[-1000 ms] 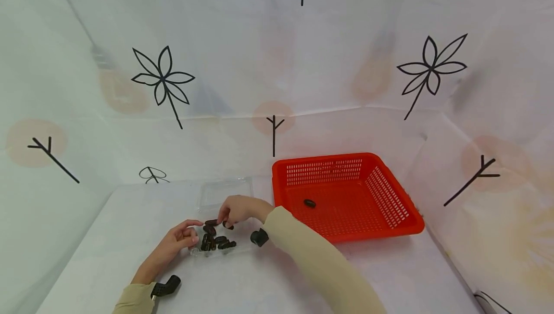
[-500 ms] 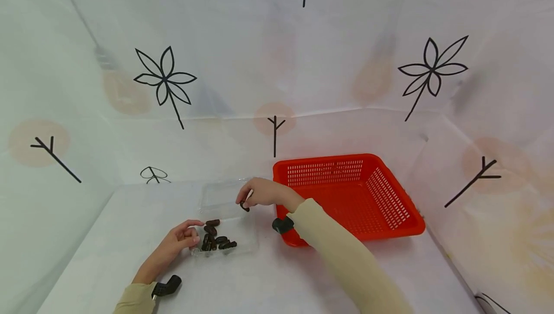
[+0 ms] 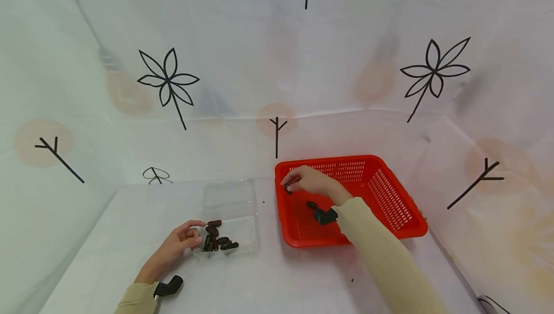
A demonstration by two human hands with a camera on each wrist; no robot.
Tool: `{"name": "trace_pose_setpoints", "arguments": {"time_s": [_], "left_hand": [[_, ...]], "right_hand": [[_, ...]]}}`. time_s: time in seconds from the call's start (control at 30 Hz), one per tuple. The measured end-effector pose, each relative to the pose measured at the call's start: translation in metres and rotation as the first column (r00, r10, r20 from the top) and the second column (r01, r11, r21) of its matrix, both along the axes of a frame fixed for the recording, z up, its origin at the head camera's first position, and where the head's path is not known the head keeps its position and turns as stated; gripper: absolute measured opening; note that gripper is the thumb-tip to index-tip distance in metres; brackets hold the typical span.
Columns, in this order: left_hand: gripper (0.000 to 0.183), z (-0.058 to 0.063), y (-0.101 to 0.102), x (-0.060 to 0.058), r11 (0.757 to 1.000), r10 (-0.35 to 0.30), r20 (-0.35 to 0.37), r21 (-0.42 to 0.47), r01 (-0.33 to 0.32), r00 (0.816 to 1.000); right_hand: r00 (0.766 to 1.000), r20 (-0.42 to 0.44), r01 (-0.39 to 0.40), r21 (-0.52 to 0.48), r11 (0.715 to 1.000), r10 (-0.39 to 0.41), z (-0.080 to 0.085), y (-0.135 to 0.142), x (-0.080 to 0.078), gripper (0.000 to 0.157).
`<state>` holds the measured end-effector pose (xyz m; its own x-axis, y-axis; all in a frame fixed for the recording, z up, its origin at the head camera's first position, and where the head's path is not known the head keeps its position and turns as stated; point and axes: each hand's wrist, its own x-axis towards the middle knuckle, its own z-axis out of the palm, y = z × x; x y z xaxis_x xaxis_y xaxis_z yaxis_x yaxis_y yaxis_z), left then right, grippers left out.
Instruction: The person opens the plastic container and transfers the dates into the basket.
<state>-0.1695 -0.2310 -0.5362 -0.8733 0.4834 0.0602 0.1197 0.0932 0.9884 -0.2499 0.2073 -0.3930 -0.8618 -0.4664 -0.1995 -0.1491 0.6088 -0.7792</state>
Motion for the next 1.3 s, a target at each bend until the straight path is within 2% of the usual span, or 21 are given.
{"name": "trace_pose_setpoints", "arguments": {"time_s": [0.23, 0.4, 0.63, 0.97, 1.3], "left_hand": [[0.043, 0.001, 0.001, 0.0, 0.999, 0.025, 0.001, -0.043, -0.025, 1.0], [0.042, 0.003, 0.001, 0.0, 0.997, 0.044, 0.024, -0.063, -0.042, 0.999], [0.043, 0.005, 0.002, 0.001, 0.995, 0.051, 0.014, -0.085, -0.05, 0.999], [0.042, 0.001, 0.001, 0.0, 0.997, 0.05, 0.034, -0.061, -0.048, 0.998], [0.042, 0.002, 0.0, 0.001, 0.998, 0.043, 0.021, -0.056, -0.042, 0.999]], "right_hand": [[0.995, 0.024, 0.094, -0.007, 0.996, -0.094, -0.02, 0.044, -0.003, 0.027], [0.992, 0.037, 0.117, 0.015, 0.993, -0.118, -0.033, 0.067, -0.001, 0.029], [0.99, 0.05, 0.129, 0.067, 0.989, -0.133, -0.047, 0.088, 0.002, 0.03], [0.987, 0.064, 0.135, 0.136, 0.981, -0.145, -0.062, 0.1, 0.001, 0.028], [0.983, 0.094, 0.146, 0.11, 0.983, -0.157, -0.062, 0.099, 0.002, 0.026]]}}
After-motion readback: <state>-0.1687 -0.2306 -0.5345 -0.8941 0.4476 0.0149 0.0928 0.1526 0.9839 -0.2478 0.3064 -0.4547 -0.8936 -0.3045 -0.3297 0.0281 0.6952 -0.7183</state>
